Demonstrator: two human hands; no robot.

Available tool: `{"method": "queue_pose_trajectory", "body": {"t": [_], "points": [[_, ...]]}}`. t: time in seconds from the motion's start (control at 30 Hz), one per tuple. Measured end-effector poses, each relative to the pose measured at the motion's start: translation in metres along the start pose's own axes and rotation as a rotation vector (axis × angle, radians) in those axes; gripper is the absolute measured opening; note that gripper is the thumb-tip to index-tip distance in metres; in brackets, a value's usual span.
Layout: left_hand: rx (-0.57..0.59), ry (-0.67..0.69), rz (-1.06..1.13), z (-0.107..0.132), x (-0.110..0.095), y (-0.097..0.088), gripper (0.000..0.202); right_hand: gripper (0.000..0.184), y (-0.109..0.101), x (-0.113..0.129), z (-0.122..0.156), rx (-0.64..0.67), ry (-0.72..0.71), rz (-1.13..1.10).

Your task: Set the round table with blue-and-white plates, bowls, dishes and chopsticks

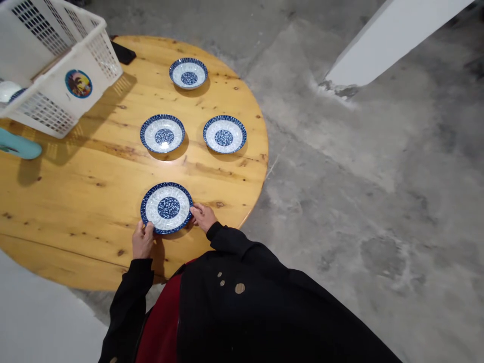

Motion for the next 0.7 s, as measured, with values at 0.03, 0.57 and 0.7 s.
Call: {"method": "queue_pose_trajectory", "body": {"t": [0.03, 0.57, 0.7], "points": [[0.009, -0.006, 0.026, 0.000, 0.001, 0.000, 0.025, 0.024, -0.006, 0.002, -0.005, -0.033, 0.023, -0.049], [0.039, -0.177, 0.402, 0.000, 0.019, 0.003, 0.038, 0.020, -0.109, 0.125, -0.142, -0.540, 0.094, -0.236], [0.038, -0.175, 0.388, 0.001, 0.019, 0.003, 0.040, 0.011, -0.109, 0.126, -0.148, -0.556, 0.086, -0.233]]}}
Point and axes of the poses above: each hand's wrist, its own z-axis away from the middle knuckle, its own y-axis out of the palm, x = y × z, the point moved 6 cm from there along -z, towards the middle knuckle, and after that the axes turned 8 degrees about -z, right-handed, at the moved point
